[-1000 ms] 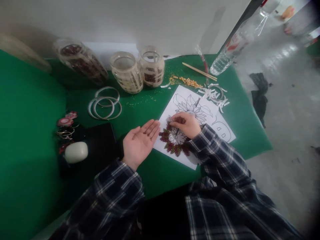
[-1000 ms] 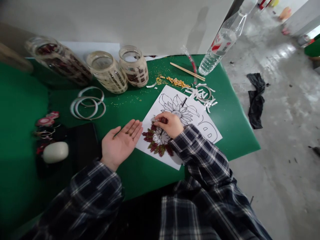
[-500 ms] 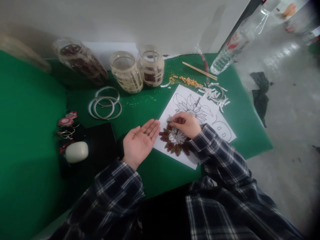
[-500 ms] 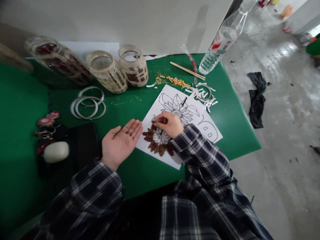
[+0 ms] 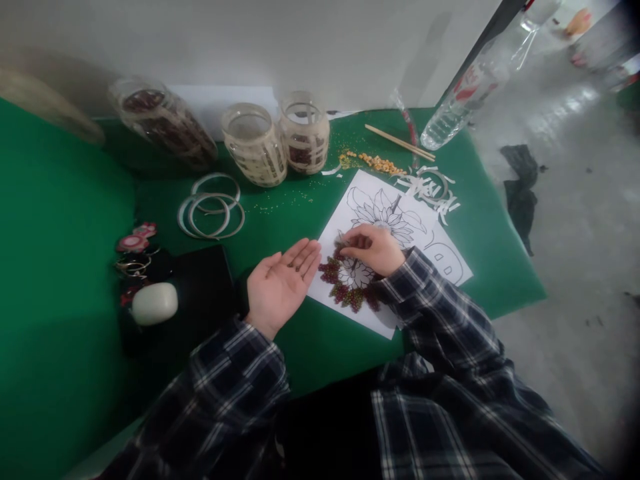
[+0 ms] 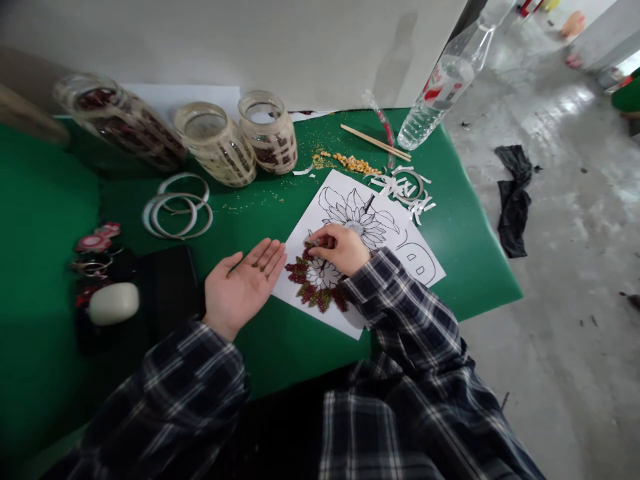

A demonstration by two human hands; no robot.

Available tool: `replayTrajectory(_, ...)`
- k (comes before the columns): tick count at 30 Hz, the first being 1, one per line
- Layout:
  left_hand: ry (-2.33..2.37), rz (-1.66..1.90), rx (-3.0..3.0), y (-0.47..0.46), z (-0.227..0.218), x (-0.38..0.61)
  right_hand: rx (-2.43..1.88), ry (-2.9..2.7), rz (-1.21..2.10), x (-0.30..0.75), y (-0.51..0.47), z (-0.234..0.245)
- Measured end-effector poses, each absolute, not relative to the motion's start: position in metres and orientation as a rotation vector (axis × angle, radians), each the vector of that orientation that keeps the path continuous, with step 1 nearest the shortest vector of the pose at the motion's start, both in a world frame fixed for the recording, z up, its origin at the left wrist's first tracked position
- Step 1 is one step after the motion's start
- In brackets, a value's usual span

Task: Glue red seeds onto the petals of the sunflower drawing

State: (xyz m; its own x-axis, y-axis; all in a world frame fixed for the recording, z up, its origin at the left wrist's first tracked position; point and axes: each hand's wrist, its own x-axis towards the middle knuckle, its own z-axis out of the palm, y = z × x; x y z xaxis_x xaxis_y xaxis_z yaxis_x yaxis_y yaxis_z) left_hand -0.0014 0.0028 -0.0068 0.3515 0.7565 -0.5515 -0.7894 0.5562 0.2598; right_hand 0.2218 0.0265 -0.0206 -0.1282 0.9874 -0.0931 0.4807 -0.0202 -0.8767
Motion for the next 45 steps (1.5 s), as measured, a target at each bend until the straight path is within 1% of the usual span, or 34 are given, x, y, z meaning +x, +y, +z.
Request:
replayTrajectory(5,0.687,0.998,-0.059,0.003,-0.007,-0.002,-1.581,-1.654,1.06,0.22,0.025,-0.022)
replayTrajectory(10,0.697,1.001,-0.061,0.003,-0.006,-0.002,-1.569,-1.602,1.135,0.221,0.026,-0.019)
replayTrajectory(17,0.681,0.999,-0.052,0.003,-0.008,-0.002,-1.629,-1.64,1.042,0.218,0.026,-0.024)
replayTrajectory(23,0.712,1.001,-0.068,0.003,-0.006,-0.001,-1.622,-1.552,1.154,0.22,0.027,-0.017)
replayTrajectory(38,0.708,1.003,-0.063,0.003,-0.007,-0.001,-1.673,-1.667,0.989,0.212,0.026,-0.021)
replayTrajectory(45,0.735,0.999,-0.062,0.003,-0.005,-0.001,-1.709,-1.627,1.05,0.21,0.026,-0.017)
